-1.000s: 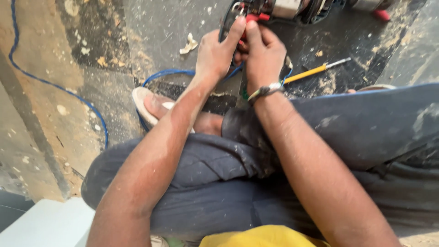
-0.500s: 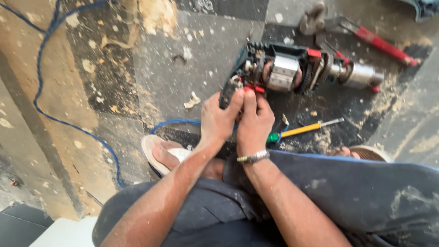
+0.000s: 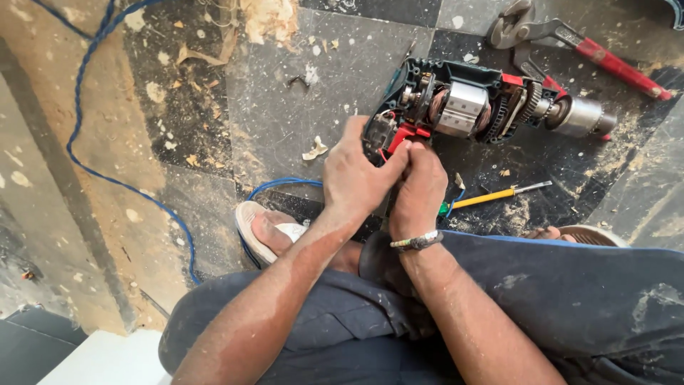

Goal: The person is repairing a power drill by connecting internal wires and using pliers to strip or crimp them.

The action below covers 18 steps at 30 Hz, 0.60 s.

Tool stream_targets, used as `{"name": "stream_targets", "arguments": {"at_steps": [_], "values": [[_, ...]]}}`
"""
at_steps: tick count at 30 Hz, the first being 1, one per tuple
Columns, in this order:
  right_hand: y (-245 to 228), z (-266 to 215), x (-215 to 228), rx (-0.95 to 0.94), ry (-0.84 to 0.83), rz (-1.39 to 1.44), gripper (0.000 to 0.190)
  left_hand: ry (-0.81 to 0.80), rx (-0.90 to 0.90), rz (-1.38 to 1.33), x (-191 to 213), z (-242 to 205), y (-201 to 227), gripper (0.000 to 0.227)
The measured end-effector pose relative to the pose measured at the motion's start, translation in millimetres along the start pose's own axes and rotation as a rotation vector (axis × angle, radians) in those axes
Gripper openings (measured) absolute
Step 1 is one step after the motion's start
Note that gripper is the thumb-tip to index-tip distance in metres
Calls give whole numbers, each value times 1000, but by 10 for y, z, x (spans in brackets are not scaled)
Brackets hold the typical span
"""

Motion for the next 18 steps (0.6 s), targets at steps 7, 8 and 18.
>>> {"name": "stream_targets", "arguments": {"at_steps": [7,8,18], "values": [[-35,16,-39,69,-25,-122,27,-86,5,132,-14,6,93,49],[-28,21,-43,62,-25,-119,27,-87,5,138,-16,7,92,48],[5,39,-49,58,-24,-112,28,-103,24,135,-51,18,53,45]]}}
Point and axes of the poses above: each hand's wrist, its own z-axis towards the middle knuckle, its own x-axis out of the back of the hand, y = z × x, the point moved 9 cm from there along z, towards the middle knuckle, and after that the axes turned 4 degrees about y, right-handed, at the moved point
